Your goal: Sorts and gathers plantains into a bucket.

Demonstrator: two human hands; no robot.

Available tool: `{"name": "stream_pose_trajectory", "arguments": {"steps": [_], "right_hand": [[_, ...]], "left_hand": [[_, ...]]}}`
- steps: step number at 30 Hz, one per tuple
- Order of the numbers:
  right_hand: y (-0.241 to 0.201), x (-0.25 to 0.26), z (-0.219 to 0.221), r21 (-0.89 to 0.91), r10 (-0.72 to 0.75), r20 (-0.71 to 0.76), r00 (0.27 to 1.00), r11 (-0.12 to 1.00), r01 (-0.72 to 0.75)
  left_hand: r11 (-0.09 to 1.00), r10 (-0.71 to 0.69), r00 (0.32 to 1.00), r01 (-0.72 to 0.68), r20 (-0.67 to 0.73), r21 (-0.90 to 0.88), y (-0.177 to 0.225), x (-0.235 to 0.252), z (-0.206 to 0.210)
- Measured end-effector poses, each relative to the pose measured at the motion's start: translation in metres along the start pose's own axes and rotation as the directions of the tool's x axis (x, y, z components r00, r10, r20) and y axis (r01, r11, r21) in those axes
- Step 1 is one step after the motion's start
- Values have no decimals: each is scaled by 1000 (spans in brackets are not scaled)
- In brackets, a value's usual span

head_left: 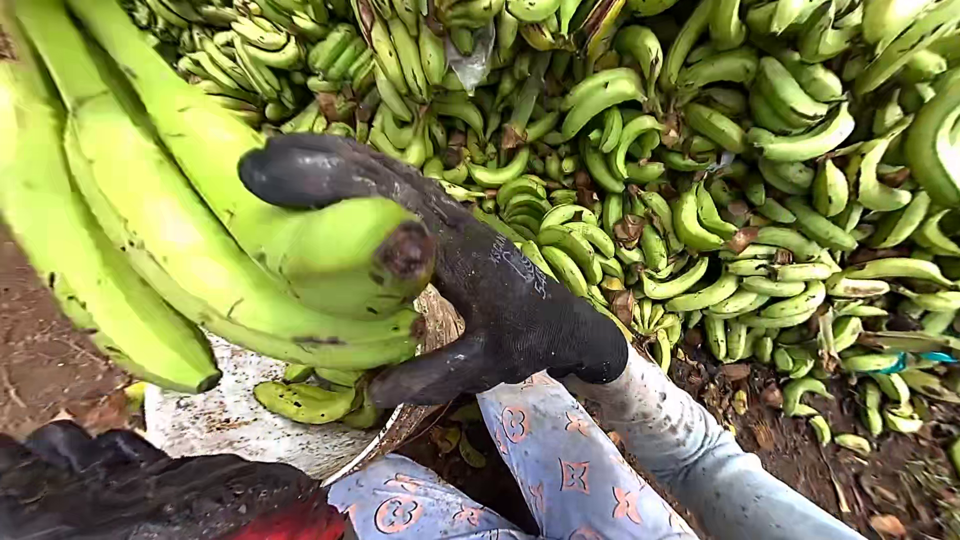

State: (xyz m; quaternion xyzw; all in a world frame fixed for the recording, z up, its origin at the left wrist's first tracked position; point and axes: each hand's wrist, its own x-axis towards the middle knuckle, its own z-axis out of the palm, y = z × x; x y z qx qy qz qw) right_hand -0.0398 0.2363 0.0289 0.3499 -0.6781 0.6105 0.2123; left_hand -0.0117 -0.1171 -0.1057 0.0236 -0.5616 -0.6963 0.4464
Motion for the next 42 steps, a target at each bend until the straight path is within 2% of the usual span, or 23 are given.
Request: {"name": "stream_pose_trajectory", "arguments": {"steps": [2,3,4,5,6,7,9,12,14,17,19,21,23,26,28,30,31,32,34,35,37,39,42], "right_hand": [[32,-26,-48,-143,175,117,978,977,-158],[47,-51,-84,-338,328,-11,945,888,-312],[66,-79,-124,-564,437,-221,872,672,-480],[87,-108,-167,-692,502,-422,754,359,-626],[107,-138,-207,-689,570,-574,588,53,-723],[125,-166,-239,-645,621,-654,432,-159,-747],[152,-209,-275,-628,668,-688,285,-351,-695],[143,-205,-282,-577,705,-673,222,-312,-755],[113,-187,-262,-408,706,-664,246,-66,-910],[59,-145,-197,-233,667,-543,510,464,-855],[46,-98,-141,-85,461,-441,770,833,-547],[38,-52,-70,212,243,-433,868,963,-164],[19,-17,6,392,236,-439,867,919,-52],[1,-23,59,495,433,-132,891,808,-320],[25,-47,36,212,425,-86,901,892,-400],[68,-86,-27,-238,468,-276,839,813,-532],[90,-110,-67,-434,528,-413,742,603,-670],[111,-134,-107,-531,585,-552,594,303,-791],[141,-177,-168,-449,651,-721,237,-179,-875],[153,-195,-189,-390,672,-732,116,-273,-879],[164,-219,-201,-295,733,-680,17,-253,-921],[160,-230,-198,-174,771,-633,67,-57,-983],[126,-233,-180,15,731,-677,81,123,-992]], "left_hand": [[985,31,998,-22,54,-171,-10,-6,-15],[993,36,984,-16,174,-114,-8,-10,-21],[998,-60,998,59,-30,-24,8,-30,10],[991,-108,987,116,-117,66,21,-41,30],[984,-77,994,89,-82,152,22,-43,33],[982,7,1000,-8,5,190,17,-38,28],[952,137,974,-180,182,246,22,-23,40],[947,137,969,-189,203,259,35,-19,64],[949,98,973,-155,210,275,35,-20,61],[949,30,977,-94,209,300,31,-18,60],[942,50,968,-128,247,311,23,-15,49],[938,78,953,-169,292,301,15,-12,33],[953,32,947,-125,319,275,12,-13,29],[958,-158,887,32,435,284,21,-16,61],[837,-349,687,-77,637,542,26,-14,87],[691,-529,395,-314,751,652,21,-15,100],[684,-579,291,-336,762,648,20,-15,103],[711,-584,264,-291,768,641,22,-14,105],[803,-498,386,-134,777,581,26,-17,111],[804,-457,485,-132,745,579,28,-20,115],[655,-479,583,-260,656,709,30,-21,111],[498,-682,459,-280,570,821,30,-20,103],[578,-785,185,-121,591,807,43,-25,98]]}}
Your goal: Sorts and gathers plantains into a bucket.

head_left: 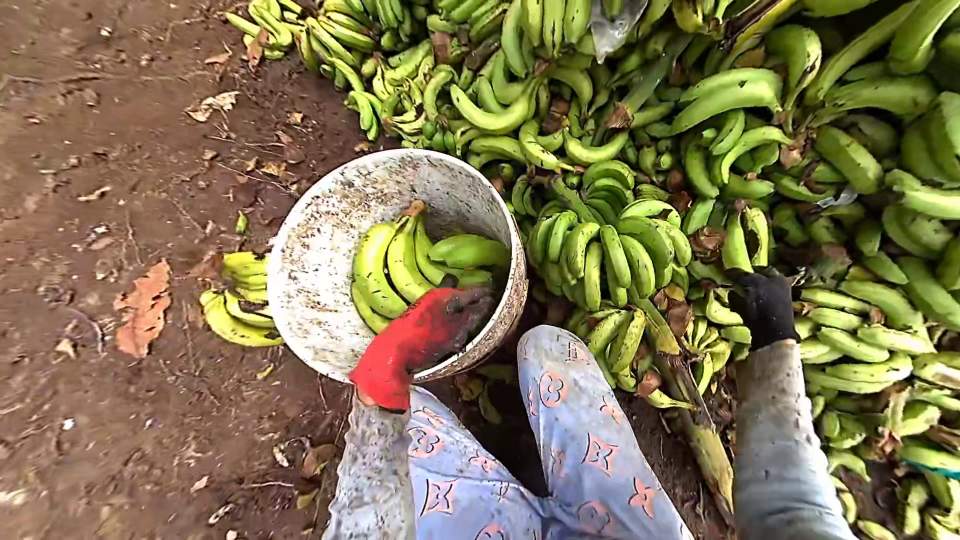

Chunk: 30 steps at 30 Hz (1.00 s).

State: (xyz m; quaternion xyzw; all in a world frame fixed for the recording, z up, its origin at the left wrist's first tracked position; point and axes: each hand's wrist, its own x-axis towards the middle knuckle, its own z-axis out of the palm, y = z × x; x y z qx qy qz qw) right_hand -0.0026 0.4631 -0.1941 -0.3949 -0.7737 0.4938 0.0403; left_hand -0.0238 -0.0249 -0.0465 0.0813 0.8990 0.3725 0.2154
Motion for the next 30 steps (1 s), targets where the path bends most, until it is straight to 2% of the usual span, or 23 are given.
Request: {"name": "stream_pose_trajectory", "arguments": {"steps": [1,3,6,8,10,13,15,16,17,18,19,20,21,22,23,24,25,26,27,28,30], "right_hand": [[-2,-15,0,68,0,-32,999,998,2],[-8,-45,-1,166,-9,-70,997,986,20],[-16,-81,-11,317,-2,-138,990,947,46],[-24,-97,-29,394,-13,-178,984,915,84],[-44,-116,-48,401,-102,-213,972,898,182],[-92,-150,-60,395,-361,-246,899,810,433],[-134,-174,-48,361,-586,-290,756,665,654],[-153,-186,-37,332,-705,-291,647,559,759],[-171,-196,-24,296,-812,-269,519,443,846],[-187,-202,-12,266,-898,-208,387,329,906],[-199,-202,-2,271,-957,-101,271,236,933],[-202,-196,5,295,-980,40,196,199,934],[-194,-179,11,302,-969,174,177,224,927],[-174,-154,15,230,-928,273,252,317,920],[-143,-124,17,61,-852,309,423,462,885],[-108,-92,20,-143,-726,263,635,622,770],[-72,-60,25,-320,-555,175,813,749,581],[-40,-32,32,-416,-364,95,927,831,369],[-14,-9,39,-432,-210,36,977,878,204],[4,8,47,-416,-103,3,995,904,95],[18,24,53,-295,-13,-2,1000,955,12]], "left_hand": [[1000,2,999,-2,32,-28,3,-1,1],[999,3,992,-10,-128,-51,-2,2,2],[991,91,886,-36,-455,127,-9,15,-3],[973,166,822,-48,-545,224,-10,19,-5],[965,240,758,-120,-606,233,-11,19,-4],[942,328,643,-280,-692,187,-12,18,-7],[866,302,542,-499,-784,-12,-15,17,-12],[775,263,510,-618,-819,-136,-23,12,-18],[681,259,510,-699,-820,-220,-31,3,-26],[625,257,540,-726,-801,-288,-40,-13,-35],[629,231,555,-712,-799,-312,-48,-32,-44],[697,126,518,-653,-846,-296,-45,-50,-51],[751,-37,415,-589,-909,-299,-28,-56,-57],[767,-79,418,-554,-905,-323,-25,-63,-64],[806,61,567,-514,-822,-295,-41,-72,-75],[892,196,682,-423,-705,-161,-65,-71,-85],[967,225,749,-252,-623,46,-71,-59,-83],[969,201,799,-77,-567,234,-65,-43,-70],[929,165,841,42,-516,367,-47,-29,-55],[888,157,871,81,-464,452,-33,-17,-46],[835,204,918,18,-340,549,-13,-3,-45]]}}
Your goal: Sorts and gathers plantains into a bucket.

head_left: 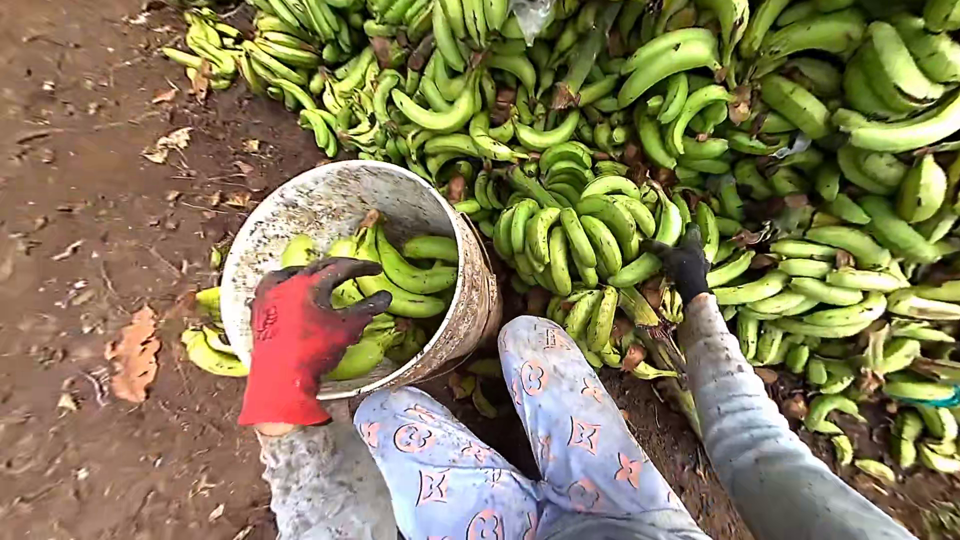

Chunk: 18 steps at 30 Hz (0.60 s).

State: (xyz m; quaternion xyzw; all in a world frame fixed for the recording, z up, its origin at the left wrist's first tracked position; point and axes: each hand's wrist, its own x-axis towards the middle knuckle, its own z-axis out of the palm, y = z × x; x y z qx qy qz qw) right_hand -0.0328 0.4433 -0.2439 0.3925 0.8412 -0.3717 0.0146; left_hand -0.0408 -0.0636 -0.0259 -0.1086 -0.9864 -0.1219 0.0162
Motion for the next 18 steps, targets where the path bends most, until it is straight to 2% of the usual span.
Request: {"name": "stream_pose_trajectory", "arguments": {"steps": [2,4,5,6,7,8,9,10,11,12,13,14,15,16,17,18], "right_hand": [[-7,-10,-4,58,-25,-32,999,998,26],[-28,-39,-15,83,-149,-203,968,982,169],[-43,-54,-20,127,-246,-320,915,946,299],[-60,-70,-25,168,-339,-440,832,879,447],[-83,-89,-32,224,-401,-540,740,779,585],[-114,-110,-38,312,-420,-622,661,641,701],[-150,-134,-43,426,-403,-675,618,471,773],[-188,-162,-47,541,-373,-687,623,311,782],[-221,-190,-47,638,-368,-665,650,173,750],[-243,-213,-44,705,-447,-602,661,90,703],[-253,-225,-42,738,-609,-498,618,77,671],[-252,-225,-40,735,-780,-340,526,128,665],[-239,-212,-39,682,-882,-170,440,217,698],[-216,-190,-37,585,-899,-37,436,334,739],[-180,-162,-34,436,-850,1,527,475,765],[-137,-129,-31,228,-745,-21,667,646,729]], "left_hand": [[998,60,998,-59,25,-15,5,11,-1],[995,-52,997,47,-55,-91,-10,20,0],[982,-151,983,138,-102,-126,-30,24,1],[962,-253,959,234,-129,-144,-56,24,4],[942,-328,934,312,-141,-124,-81,25,10],[939,-343,924,334,-166,-83,-99,30,16],[946,-325,923,321,-206,-51,-104,34,20],[954,-301,916,291,-264,-78,-95,37,20],[940,-332,891,284,-309,-190,-69,35,14],[874,-400,861,255,-315,-413,-29,31,0],[745,-463,829,172,-313,-645,6,25,-13],[579,-500,817,70,-286,-812,29,17,-23],[453,-465,846,-26,-261,-891,37,5,-27],[413,-396,879,-90,-268,-906,28,-2,-23],[481,-325,903,-97,-280,-871,16,-6,-14],[630,-237,927,-83,-292,-772,3,-10,2]]}}
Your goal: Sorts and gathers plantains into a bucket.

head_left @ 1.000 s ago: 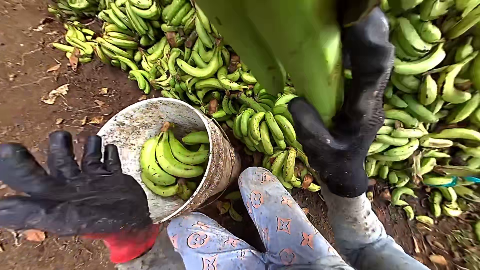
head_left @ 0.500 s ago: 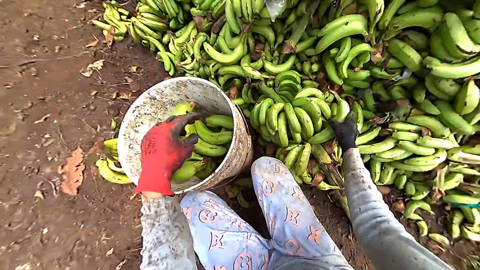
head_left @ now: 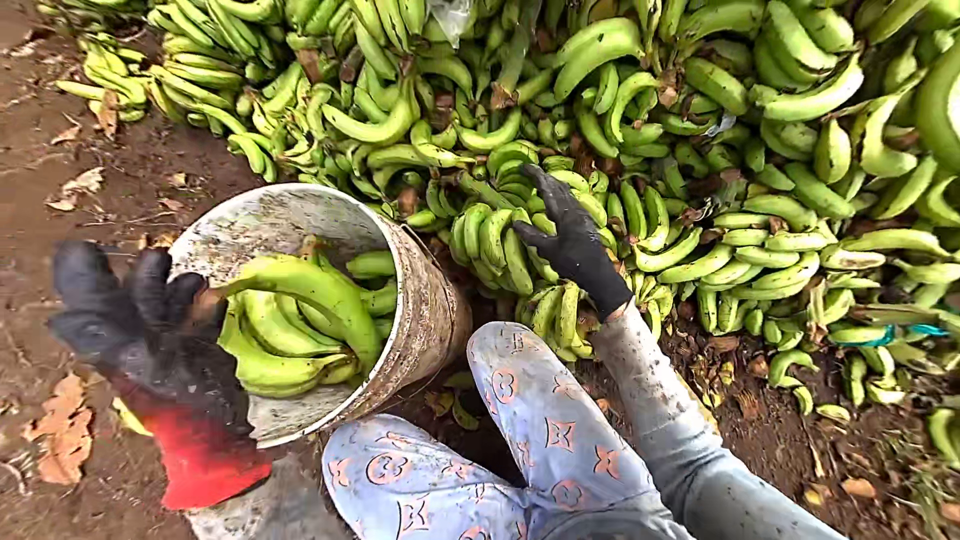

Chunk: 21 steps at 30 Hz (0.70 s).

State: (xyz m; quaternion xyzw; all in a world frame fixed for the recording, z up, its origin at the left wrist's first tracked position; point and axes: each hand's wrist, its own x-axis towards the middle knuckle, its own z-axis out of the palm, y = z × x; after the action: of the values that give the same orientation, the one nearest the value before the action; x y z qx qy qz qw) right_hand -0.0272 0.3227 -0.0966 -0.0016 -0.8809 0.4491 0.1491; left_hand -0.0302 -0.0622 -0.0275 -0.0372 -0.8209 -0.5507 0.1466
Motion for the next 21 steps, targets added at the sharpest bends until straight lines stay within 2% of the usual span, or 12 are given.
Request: {"name": "stream_pose_trajectory", "arguments": {"steps": [1,2,3,4,5,6,8,12,14,17,19,21], "right_hand": [[54,-9,-11,-227,187,-88,978,953,-202],[103,-18,-22,-372,371,-151,916,837,-400],[144,-29,-30,-455,503,-172,847,722,-521],[176,-38,-36,-490,563,-162,811,667,-561],[195,-47,-37,-513,561,-147,815,660,-548],[203,-54,-38,-530,541,-119,833,675,-514],[193,-57,-45,-502,490,-91,867,729,-465],[120,-69,-68,-327,469,-228,853,788,-521],[64,-79,-64,-207,315,-326,891,896,-393],[-25,-76,-48,-106,-24,-436,900,994,-25],[-78,-60,-32,-29,-254,-481,839,961,275],[-118,-42,-12,16,-456,-457,764,855,519]], "left_hand": [[981,50,991,-72,122,181,-19,-2,2],[928,45,957,-146,286,343,-27,-3,11],[879,-6,885,-217,465,425,-29,-3,20],[854,-85,793,-254,603,454,-26,-1,31],[852,-138,727,-260,673,455,-21,0,40],[858,-184,703,-226,687,461,-19,-2,43],[879,-225,752,-118,620,462,-20,-5,34],[896,-63,951,-81,304,437,-34,-8,15],[872,12,975,-119,223,475,-37,-1,12],[852,188,969,-243,162,464,-41,3,11],[920,214,977,-199,-5,337,-50,-4,4],[998,62,970,-55,-235,38,-30,-18,0]]}}
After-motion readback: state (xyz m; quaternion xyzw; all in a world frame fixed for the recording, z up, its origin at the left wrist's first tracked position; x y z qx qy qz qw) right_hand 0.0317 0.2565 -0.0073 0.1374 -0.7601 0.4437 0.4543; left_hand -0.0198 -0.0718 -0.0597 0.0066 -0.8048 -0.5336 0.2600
